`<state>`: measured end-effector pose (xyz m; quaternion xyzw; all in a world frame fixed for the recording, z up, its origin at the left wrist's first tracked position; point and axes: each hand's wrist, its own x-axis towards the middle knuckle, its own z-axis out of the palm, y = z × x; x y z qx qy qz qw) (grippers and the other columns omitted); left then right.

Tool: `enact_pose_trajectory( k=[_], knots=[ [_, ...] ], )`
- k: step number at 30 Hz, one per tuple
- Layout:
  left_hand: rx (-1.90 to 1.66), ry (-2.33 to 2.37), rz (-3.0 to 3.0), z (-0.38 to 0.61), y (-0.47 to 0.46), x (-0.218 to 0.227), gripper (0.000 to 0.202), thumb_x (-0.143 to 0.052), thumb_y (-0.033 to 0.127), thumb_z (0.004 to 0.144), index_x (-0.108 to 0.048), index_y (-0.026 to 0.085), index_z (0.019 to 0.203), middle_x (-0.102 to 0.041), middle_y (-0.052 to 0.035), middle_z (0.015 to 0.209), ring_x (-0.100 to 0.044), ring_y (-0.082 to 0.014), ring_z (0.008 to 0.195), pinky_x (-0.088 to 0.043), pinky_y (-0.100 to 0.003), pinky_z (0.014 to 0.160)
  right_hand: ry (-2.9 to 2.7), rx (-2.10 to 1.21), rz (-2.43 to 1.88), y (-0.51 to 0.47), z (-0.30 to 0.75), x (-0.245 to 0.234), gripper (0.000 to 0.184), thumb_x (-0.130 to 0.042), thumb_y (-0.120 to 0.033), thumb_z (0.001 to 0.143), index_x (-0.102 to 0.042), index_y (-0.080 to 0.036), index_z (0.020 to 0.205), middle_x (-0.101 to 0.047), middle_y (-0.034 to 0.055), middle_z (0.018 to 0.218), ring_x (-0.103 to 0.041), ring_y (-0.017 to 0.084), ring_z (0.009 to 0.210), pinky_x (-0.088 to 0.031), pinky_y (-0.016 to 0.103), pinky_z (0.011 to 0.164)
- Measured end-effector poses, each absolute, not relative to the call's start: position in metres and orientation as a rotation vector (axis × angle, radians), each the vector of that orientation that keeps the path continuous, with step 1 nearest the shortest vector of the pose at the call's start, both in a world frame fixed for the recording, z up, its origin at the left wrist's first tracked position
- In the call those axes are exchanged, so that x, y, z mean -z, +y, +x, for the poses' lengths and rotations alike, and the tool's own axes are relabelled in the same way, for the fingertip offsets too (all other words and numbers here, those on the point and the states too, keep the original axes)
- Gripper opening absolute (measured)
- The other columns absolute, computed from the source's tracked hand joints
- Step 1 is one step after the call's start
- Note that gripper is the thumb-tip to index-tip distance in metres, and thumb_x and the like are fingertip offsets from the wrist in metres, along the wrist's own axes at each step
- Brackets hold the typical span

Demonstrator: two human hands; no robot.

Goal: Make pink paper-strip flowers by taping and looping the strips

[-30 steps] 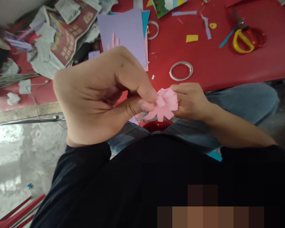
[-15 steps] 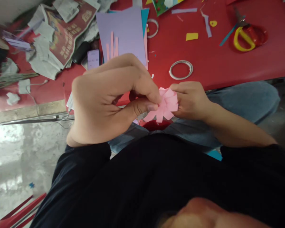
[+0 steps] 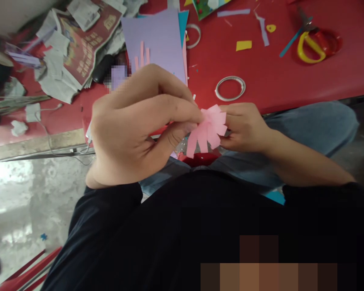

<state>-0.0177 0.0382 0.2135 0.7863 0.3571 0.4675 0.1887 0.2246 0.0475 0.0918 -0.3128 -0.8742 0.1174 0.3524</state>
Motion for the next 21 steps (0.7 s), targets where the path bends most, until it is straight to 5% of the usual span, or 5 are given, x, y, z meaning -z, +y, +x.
enact_pose_trajectory(
  k=[8, 12, 14, 17, 21],
  knots=[
    [-1.198, 1.03, 2.479, -0.042, 0.048, -0.217, 0.033, -0.083, 0.052, 0.099, -0.079, 0.044, 0.131, -0.077, -0.0061, 0.12, -0.077, -0.0325, 0.118, -0.072, -0.049, 0.09, -1.926, -0.777, -0.677, 0.054, 0.222, -0.104, 0.017, -0.085, -0.027, 0.092, -0.069, -0.024, 0.085, -0.054, -0.0068, 0.069, -0.044, 0.007, 0.056, -0.033, 0.028, 0.053],
    [-1.266, 0.798, 2.781, -0.054, 0.059, -0.212, 0.041, -0.077, 0.04, 0.099, -0.081, 0.027, 0.138, -0.075, -0.0083, 0.104, -0.072, -0.0227, 0.091, -0.065, -0.04, 0.077, -1.864, -0.812, -0.787, 0.054, 0.221, -0.103, 0.021, -0.086, -0.026, 0.088, -0.068, -0.024, 0.078, -0.055, -0.0053, 0.068, -0.042, 0.009, 0.057, -0.032, 0.03, 0.053],
    [-1.367, 0.76, 2.727, -0.051, 0.064, -0.207, 0.044, -0.077, 0.041, 0.098, -0.079, 0.027, 0.139, -0.075, -0.0064, 0.099, -0.07, -0.0202, 0.082, -0.062, -0.037, 0.072, -1.837, -0.796, -0.798, 0.054, 0.222, -0.103, 0.017, -0.086, -0.024, 0.087, -0.07, -0.025, 0.08, -0.057, -0.0049, 0.069, -0.044, 0.01, 0.057, -0.032, 0.03, 0.053],
    [-1.342, 0.826, 2.644, -0.044, 0.07, -0.201, 0.038, -0.072, 0.04, 0.103, -0.078, 0.031, 0.139, -0.076, -0.0057, 0.097, -0.072, -0.0218, 0.086, -0.063, -0.039, 0.078, -1.837, -0.819, -0.799, 0.053, 0.223, -0.105, 0.017, -0.084, -0.023, 0.086, -0.068, -0.024, 0.08, -0.053, -0.0052, 0.066, -0.042, 0.009, 0.055, -0.031, 0.03, 0.051],
    [-1.369, 0.774, 2.584, -0.042, 0.078, -0.201, 0.042, -0.07, 0.06, 0.104, -0.075, 0.036, 0.137, -0.075, -0.005, 0.106, -0.074, -0.0251, 0.097, -0.063, -0.042, 0.081, -1.859, -0.846, -0.803, 0.052, 0.223, -0.109, 0.027, -0.083, -0.029, 0.091, -0.061, -0.024, 0.076, -0.053, -0.0034, 0.066, -0.041, 0.01, 0.055, -0.031, 0.033, 0.052]
  ],
)
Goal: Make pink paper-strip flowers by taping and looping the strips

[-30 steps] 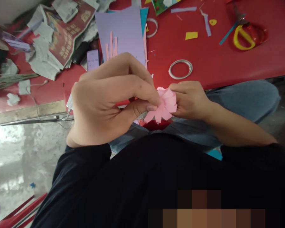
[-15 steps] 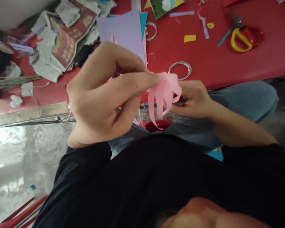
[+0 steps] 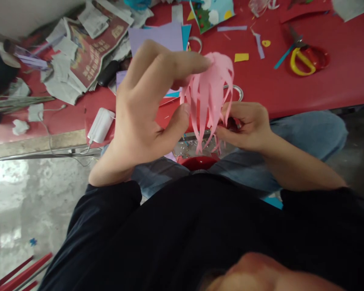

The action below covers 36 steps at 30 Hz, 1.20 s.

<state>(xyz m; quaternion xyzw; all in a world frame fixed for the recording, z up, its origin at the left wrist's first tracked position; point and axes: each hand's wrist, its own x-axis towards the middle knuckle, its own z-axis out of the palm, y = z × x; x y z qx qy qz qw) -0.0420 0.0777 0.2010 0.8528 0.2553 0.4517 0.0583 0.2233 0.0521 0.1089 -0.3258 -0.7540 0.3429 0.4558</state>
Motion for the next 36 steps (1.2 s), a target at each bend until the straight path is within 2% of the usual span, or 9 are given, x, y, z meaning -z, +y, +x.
enact_pose_trajectory(
  k=[6, 10, 15, 21, 25, 28, 32, 34, 36],
  knots=[
    [-1.376, 0.851, 2.501, -0.043, 0.083, -0.202, 0.038, -0.07, 0.06, 0.105, -0.078, 0.037, 0.135, -0.071, -0.0068, 0.111, -0.071, -0.0259, 0.106, -0.065, -0.042, 0.086, -1.894, -0.74, -0.838, 0.05, 0.221, -0.109, 0.029, -0.077, -0.03, 0.096, -0.056, -0.025, 0.077, -0.055, -0.0023, 0.07, -0.045, 0.012, 0.058, -0.034, 0.034, 0.055],
    [-1.345, 0.858, 2.583, -0.047, 0.081, -0.201, 0.041, -0.07, 0.057, 0.106, -0.081, 0.035, 0.138, -0.069, -0.0117, 0.116, -0.07, -0.0307, 0.114, -0.067, -0.05, 0.095, -1.942, -0.643, -0.817, 0.05, 0.222, -0.108, 0.028, -0.075, -0.036, 0.096, -0.057, -0.026, 0.077, -0.053, -0.0041, 0.068, -0.045, 0.012, 0.057, -0.036, 0.032, 0.054],
    [-1.292, 1.053, 2.424, -0.047, 0.075, -0.203, 0.031, -0.084, 0.059, 0.098, -0.084, 0.037, 0.121, -0.07, -0.0091, 0.127, -0.071, -0.0311, 0.126, -0.069, -0.047, 0.096, -1.977, -0.637, -0.905, 0.051, 0.223, -0.107, 0.03, -0.073, -0.042, 0.097, -0.059, -0.026, 0.077, -0.056, -0.0026, 0.068, -0.049, 0.013, 0.057, -0.038, 0.032, 0.055],
    [-1.198, 1.195, 2.032, -0.011, 0.069, -0.185, 0.031, -0.086, 0.055, 0.098, -0.078, 0.028, 0.111, -0.075, -0.0078, 0.109, -0.078, -0.0255, 0.11, -0.069, -0.037, 0.08, -1.828, -0.452, -0.871, 0.054, 0.217, -0.099, 0.026, -0.076, -0.032, 0.095, -0.058, -0.024, 0.078, -0.054, -0.0044, 0.069, -0.045, 0.009, 0.056, -0.034, 0.028, 0.053],
    [-1.123, 1.12, 1.993, 0.011, 0.064, -0.163, 0.034, -0.09, 0.054, 0.095, -0.077, 0.026, 0.109, -0.076, -0.0057, 0.1, -0.078, -0.0218, 0.098, -0.065, -0.034, 0.074, -1.774, -0.218, -0.944, 0.056, 0.215, -0.086, 0.031, -0.074, -0.043, 0.099, -0.057, -0.025, 0.082, -0.057, -0.0025, 0.071, -0.047, 0.012, 0.059, -0.035, 0.031, 0.057],
    [-1.099, 1.097, 1.973, 0.012, 0.058, -0.142, 0.036, -0.091, 0.055, 0.093, -0.076, 0.024, 0.105, -0.075, -0.0038, 0.092, -0.074, -0.0185, 0.087, -0.061, -0.033, 0.071, -1.783, 0.0, -1.041, 0.056, 0.216, -0.076, 0.03, -0.071, -0.054, 0.099, -0.062, -0.026, 0.091, -0.067, 0.0012, 0.079, -0.052, 0.017, 0.064, -0.039, 0.036, 0.064],
    [-1.27, 1.134, 1.971, 0.007, 0.053, -0.108, 0.032, -0.083, 0.053, 0.1, -0.075, 0.023, 0.095, -0.071, -0.0014, 0.081, -0.063, -0.0136, 0.071, -0.054, -0.035, 0.067, -1.867, 0.206, -1.049, 0.051, 0.215, -0.071, 0.023, -0.07, -0.049, 0.099, -0.064, -0.027, 0.094, -0.07, 0.0017, 0.081, -0.054, 0.019, 0.067, -0.038, 0.039, 0.067],
    [-1.5, 1.083, 1.985, 0.007, 0.053, -0.095, 0.034, -0.083, 0.057, 0.098, -0.077, 0.024, 0.092, -0.073, -0.0021, 0.082, -0.068, -0.0165, 0.076, -0.057, -0.039, 0.071, -1.91, 0.307, -1.013, 0.048, 0.214, -0.07, 0.023, -0.071, -0.048, 0.1, -0.063, -0.028, 0.093, -0.07, 0.001, 0.08, -0.056, 0.019, 0.069, -0.037, 0.039, 0.067],
    [-1.525, 1.129, 1.948, 0.008, 0.052, -0.086, 0.028, -0.081, 0.055, 0.099, -0.079, 0.028, 0.103, -0.08, -0.0045, 0.099, -0.076, -0.0232, 0.094, -0.064, -0.049, 0.089, -1.913, 0.37, -1.013, 0.046, 0.212, -0.069, 0.027, -0.071, -0.053, 0.1, -0.063, -0.028, 0.091, -0.07, 0.0009, 0.08, -0.057, 0.019, 0.071, -0.036, 0.04, 0.069]
  ],
)
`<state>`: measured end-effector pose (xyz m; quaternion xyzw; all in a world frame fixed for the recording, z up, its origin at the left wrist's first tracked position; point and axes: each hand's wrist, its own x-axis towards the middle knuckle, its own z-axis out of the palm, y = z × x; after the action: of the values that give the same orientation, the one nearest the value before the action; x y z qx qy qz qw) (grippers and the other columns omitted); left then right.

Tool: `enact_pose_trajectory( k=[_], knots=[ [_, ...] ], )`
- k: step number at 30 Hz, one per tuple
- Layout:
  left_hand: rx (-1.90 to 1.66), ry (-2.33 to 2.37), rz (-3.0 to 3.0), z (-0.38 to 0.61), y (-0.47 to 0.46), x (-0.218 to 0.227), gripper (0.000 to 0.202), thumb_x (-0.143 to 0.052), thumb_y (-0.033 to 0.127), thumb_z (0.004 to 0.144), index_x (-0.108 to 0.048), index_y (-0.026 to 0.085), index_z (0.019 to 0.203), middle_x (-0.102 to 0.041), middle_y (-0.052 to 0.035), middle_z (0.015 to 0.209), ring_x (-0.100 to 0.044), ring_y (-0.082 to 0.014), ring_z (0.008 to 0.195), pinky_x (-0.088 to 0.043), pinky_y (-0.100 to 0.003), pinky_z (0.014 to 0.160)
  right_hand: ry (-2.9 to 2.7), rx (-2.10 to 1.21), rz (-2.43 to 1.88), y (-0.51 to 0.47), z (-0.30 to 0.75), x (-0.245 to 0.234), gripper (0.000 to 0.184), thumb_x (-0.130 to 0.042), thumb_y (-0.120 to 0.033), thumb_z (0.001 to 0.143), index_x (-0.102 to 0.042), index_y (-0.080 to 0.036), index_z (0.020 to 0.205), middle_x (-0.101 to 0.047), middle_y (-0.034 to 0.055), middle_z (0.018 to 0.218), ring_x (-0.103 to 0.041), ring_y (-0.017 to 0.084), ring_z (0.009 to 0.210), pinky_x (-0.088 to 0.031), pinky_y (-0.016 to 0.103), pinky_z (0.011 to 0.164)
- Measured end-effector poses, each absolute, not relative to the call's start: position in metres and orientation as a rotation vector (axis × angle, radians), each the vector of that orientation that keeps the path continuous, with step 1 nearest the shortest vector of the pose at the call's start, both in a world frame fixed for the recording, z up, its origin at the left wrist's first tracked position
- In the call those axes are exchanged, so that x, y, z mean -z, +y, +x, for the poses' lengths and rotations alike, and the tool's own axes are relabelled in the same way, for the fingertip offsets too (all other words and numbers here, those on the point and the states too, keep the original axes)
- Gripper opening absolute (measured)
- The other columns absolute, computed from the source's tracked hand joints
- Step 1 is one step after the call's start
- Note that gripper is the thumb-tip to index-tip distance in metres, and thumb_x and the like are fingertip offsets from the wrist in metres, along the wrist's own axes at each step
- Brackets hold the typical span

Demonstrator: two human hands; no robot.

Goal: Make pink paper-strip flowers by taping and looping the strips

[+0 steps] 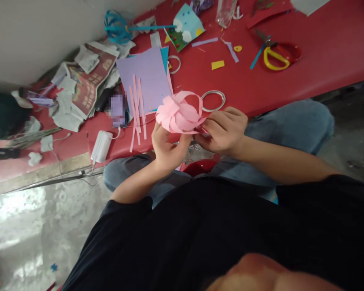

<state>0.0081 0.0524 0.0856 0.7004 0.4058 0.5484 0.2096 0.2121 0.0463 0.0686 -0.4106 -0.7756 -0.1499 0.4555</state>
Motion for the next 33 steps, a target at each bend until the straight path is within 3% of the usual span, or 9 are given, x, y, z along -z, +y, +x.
enact_pose_trajectory(
  k=[2, 6, 11, 17, 22, 24, 27, 30, 33],
  knots=[
    [-1.538, 1.203, 1.924, 0.009, 0.052, -0.079, 0.028, -0.08, 0.058, 0.099, -0.077, 0.032, 0.108, -0.081, -0.0041, 0.105, -0.077, -0.0262, 0.1, -0.064, -0.053, 0.093, -1.889, 0.39, -1.052, 0.046, 0.209, -0.067, 0.032, -0.071, -0.057, 0.1, -0.062, -0.028, 0.088, -0.068, 0.0009, 0.078, -0.057, 0.02, 0.07, -0.035, 0.04, 0.07],
    [-1.595, 1.259, 1.905, 0.009, 0.047, -0.072, 0.038, -0.081, 0.065, 0.098, -0.072, 0.029, 0.107, -0.08, -0.0027, 0.1, -0.077, -0.0236, 0.095, -0.061, -0.05, 0.084, -1.917, 0.363, -1.087, 0.043, 0.204, -0.064, 0.034, -0.072, -0.057, 0.099, -0.064, -0.028, 0.085, -0.066, 0.0015, 0.076, -0.055, 0.02, 0.069, -0.032, 0.041, 0.071],
    [-1.696, 1.329, 1.826, 0.011, 0.041, -0.076, 0.045, -0.083, 0.07, 0.093, -0.071, 0.027, 0.087, -0.072, 0.0008, 0.074, -0.074, -0.0197, 0.079, -0.06, -0.044, 0.071, -1.917, 0.231, -1.069, 0.036, 0.196, -0.062, 0.035, -0.073, -0.06, 0.1, -0.066, -0.028, 0.088, -0.07, 0.0026, 0.079, -0.055, 0.02, 0.069, -0.031, 0.041, 0.072],
    [-1.611, 1.364, 1.74, -0.007, 0.044, -0.084, 0.049, -0.08, 0.072, 0.094, -0.073, 0.024, 0.089, -0.076, -0.0027, 0.082, -0.076, -0.0201, 0.083, -0.066, -0.04, 0.08, -1.882, 0.084, -0.997, 0.029, 0.196, -0.067, 0.053, -0.068, -0.082, 0.093, -0.068, -0.029, 0.098, -0.067, 0.0031, 0.077, -0.058, 0.022, 0.068, -0.035, 0.042, 0.069],
    [-1.389, 1.204, 1.702, -0.029, 0.047, -0.076, 0.052, -0.083, 0.074, 0.092, -0.072, 0.023, 0.094, -0.072, -0.0013, 0.08, -0.071, -0.0166, 0.075, -0.061, -0.032, 0.071, -1.642, -0.127, -0.821, 0.036, 0.206, -0.088, 0.016, -0.065, -0.047, 0.101, -0.063, -0.032, 0.105, -0.065, 0.0026, 0.081, -0.061, 0.024, 0.073, -0.047, 0.045, 0.069],
    [-1.301, 1.098, 1.655, -0.032, 0.045, -0.071, 0.052, -0.086, 0.074, 0.09, -0.072, 0.024, 0.095, -0.075, -0.0027, 0.083, -0.071, -0.0165, 0.076, -0.063, -0.032, 0.072, -1.525, -0.258, -0.858, 0.042, 0.209, -0.094, 0.01, -0.064, -0.043, 0.1, -0.064, -0.035, 0.106, -0.063, 0.0023, 0.085, -0.061, 0.024, 0.075, -0.05, 0.045, 0.068],
    [-1.243, 0.973, 1.656, -0.035, 0.039, -0.064, 0.047, -0.09, 0.067, 0.089, -0.074, 0.024, 0.096, -0.078, -0.0052, 0.089, -0.073, -0.0178, 0.08, -0.064, -0.033, 0.075, -1.526, -0.38, -0.852, 0.048, 0.214, -0.098, 0.021, -0.062, -0.046, 0.102, -0.071, -0.039, 0.12, -0.067, 0.0044, 0.101, -0.066, 0.025, 0.081, -0.054, 0.046, 0.067],
    [-1.25, 0.91, 1.691, -0.037, 0.03, -0.055, 0.041, -0.094, 0.059, 0.088, -0.077, 0.024, 0.101, -0.079, -0.0057, 0.091, -0.074, -0.0187, 0.08, -0.064, -0.034, 0.074, -1.7, -0.239, -0.778, 0.042, 0.222, -0.102, 0.038, -0.058, -0.056, 0.104, -0.073, -0.042, 0.136, -0.074, 0.0074, 0.112, -0.07, 0.029, 0.093, -0.06, 0.052, 0.077],
    [-1.197, 0.961, 1.727, -0.041, 0.021, -0.046, 0.041, -0.096, 0.058, 0.086, -0.079, 0.025, 0.104, -0.079, -0.0052, 0.089, -0.074, -0.0188, 0.078, -0.063, -0.033, 0.072, -1.896, -0.198, -0.771, 0.03, 0.229, -0.111, 0.04, -0.058, -0.056, 0.105, -0.073, -0.044, 0.14, -0.077, 0.007, 0.115, -0.072, 0.029, 0.095, -0.061, 0.052, 0.081]
  ],
)
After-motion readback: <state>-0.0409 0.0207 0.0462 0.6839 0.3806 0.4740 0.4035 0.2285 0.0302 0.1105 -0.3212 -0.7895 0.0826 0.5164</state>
